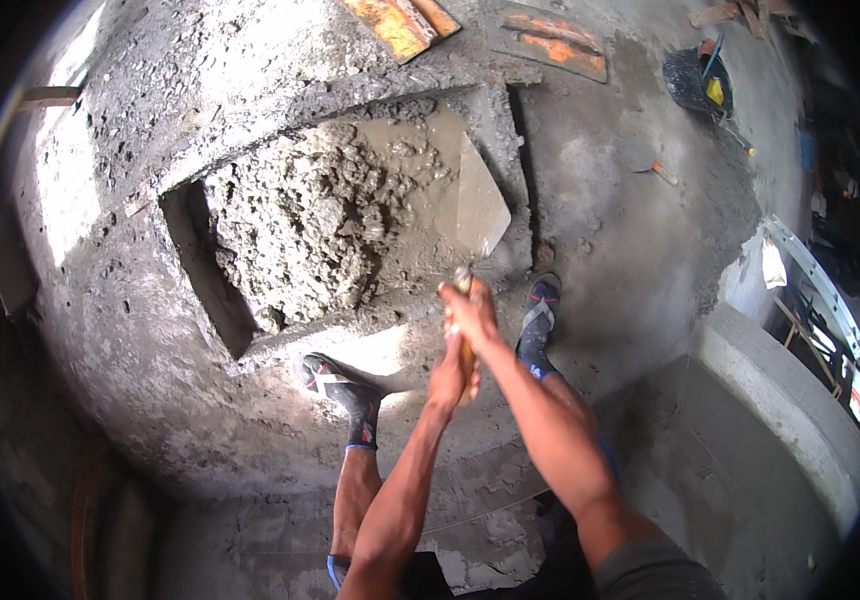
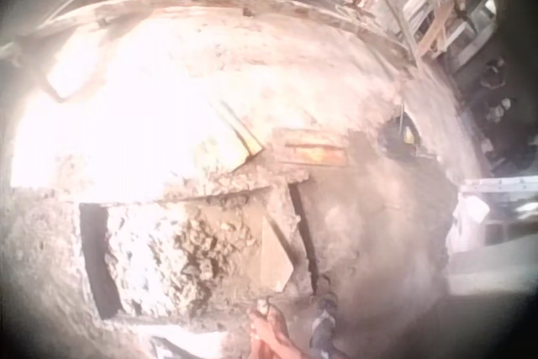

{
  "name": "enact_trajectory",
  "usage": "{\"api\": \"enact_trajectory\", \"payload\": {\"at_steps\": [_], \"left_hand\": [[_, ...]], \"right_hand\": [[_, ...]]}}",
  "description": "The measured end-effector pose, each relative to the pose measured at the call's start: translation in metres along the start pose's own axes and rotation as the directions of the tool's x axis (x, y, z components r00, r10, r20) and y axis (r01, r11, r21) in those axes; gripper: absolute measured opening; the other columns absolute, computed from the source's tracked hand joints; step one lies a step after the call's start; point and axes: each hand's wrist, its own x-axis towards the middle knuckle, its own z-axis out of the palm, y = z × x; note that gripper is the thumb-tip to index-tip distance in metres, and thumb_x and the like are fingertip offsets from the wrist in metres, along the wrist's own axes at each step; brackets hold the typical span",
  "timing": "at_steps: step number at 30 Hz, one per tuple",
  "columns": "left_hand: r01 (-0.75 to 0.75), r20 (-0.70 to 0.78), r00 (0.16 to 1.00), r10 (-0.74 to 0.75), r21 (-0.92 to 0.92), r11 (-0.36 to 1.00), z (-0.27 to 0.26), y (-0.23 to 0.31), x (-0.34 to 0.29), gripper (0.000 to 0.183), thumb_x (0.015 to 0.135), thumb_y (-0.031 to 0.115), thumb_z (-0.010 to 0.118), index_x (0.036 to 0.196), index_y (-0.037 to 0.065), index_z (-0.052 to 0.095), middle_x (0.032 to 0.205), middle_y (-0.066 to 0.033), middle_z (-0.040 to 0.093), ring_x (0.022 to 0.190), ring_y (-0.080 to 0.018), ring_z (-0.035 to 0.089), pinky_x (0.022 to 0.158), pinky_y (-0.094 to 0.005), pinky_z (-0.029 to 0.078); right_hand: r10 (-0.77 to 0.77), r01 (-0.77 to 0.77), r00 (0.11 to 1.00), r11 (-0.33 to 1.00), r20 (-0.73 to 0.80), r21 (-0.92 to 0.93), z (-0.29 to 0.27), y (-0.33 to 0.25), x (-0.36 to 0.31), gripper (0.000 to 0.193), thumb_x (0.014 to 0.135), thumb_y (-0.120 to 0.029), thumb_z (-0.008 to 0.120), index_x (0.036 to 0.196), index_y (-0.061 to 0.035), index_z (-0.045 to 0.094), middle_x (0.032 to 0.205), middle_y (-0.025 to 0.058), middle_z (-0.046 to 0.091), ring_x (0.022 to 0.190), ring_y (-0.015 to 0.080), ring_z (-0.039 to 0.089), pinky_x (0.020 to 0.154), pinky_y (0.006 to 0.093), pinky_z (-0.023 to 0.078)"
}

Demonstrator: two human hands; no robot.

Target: The person smooths wet concrete in a rectangular recess on the floor using a trowel and a float. They repeatedly level and finish the surface, occasionally switching tools and adjusting their stance. Another person is visible nearby but does not assist.

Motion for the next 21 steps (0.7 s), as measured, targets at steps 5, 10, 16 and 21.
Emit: {"api": "enact_trajectory", "payload": {"at_steps": [5,10,16,21], "left_hand": [[-0.105,-0.172,0.974,0.145,0.221,0.970,0.027,0.035,0.057,0.067,0.099,0.066,0.042,0.073,0.005,0.057,0.057,-0.0025,0.053,0.045,-0.0153,0.053,0.042,-0.0302,0.042],[-0.224,-0.215,0.954,0.211,-0.039,0.974,0.016,0.022,0.059,0.066,0.100,0.065,0.040,0.077,0.006,0.057,0.057,-0.0030,0.052,0.045,-0.0142,0.050,0.040,-0.0300,0.039],[-0.246,-0.222,0.964,0.148,-0.523,0.816,0.024,0.021,0.047,0.061,0.102,0.066,0.035,0.093,0.009,0.055,0.060,-0.0006,0.052,0.047,-0.0136,0.050,0.040,-0.0282,0.038],[-0.448,-0.408,0.888,0.214,-0.655,0.609,0.016,0.035,0.016,0.057,0.104,0.062,0.029,0.124,0.013,0.050,0.085,-0.0019,0.062,0.055,-0.0146,0.055,0.044,-0.0289,0.044]], "right_hand": [[0.073,-0.092,0.985,0.989,0.156,0.118,-0.008,-0.028,0.074,0.016,0.092,-0.011,0.063,0.084,-0.0091,0.049,0.060,0.0008,0.048,0.044,0.0135,0.049,0.035,0.0336,0.044],[0.053,-0.055,0.967,0.998,0.248,0.004,0.017,-0.025,0.072,0.015,0.091,-0.005,0.061,0.081,-0.0063,0.049,0.059,0.0034,0.050,0.042,0.0144,0.050,0.033,0.0331,0.045],[-0.022,0.226,0.867,0.908,0.498,-0.353,0.053,-0.036,0.065,0.015,0.089,-0.004,0.063,0.082,-0.0025,0.050,0.060,0.0050,0.053,0.044,0.0135,0.053,0.036,0.0292,0.046],[-0.159,0.506,0.818,0.654,0.552,-0.562,0.100,-0.046,0.033,0.017,0.089,-0.013,0.065,0.093,0.0025,0.058,0.066,0.0112,0.061,0.053,0.0217,0.061,0.046,0.0373,0.050]]}}
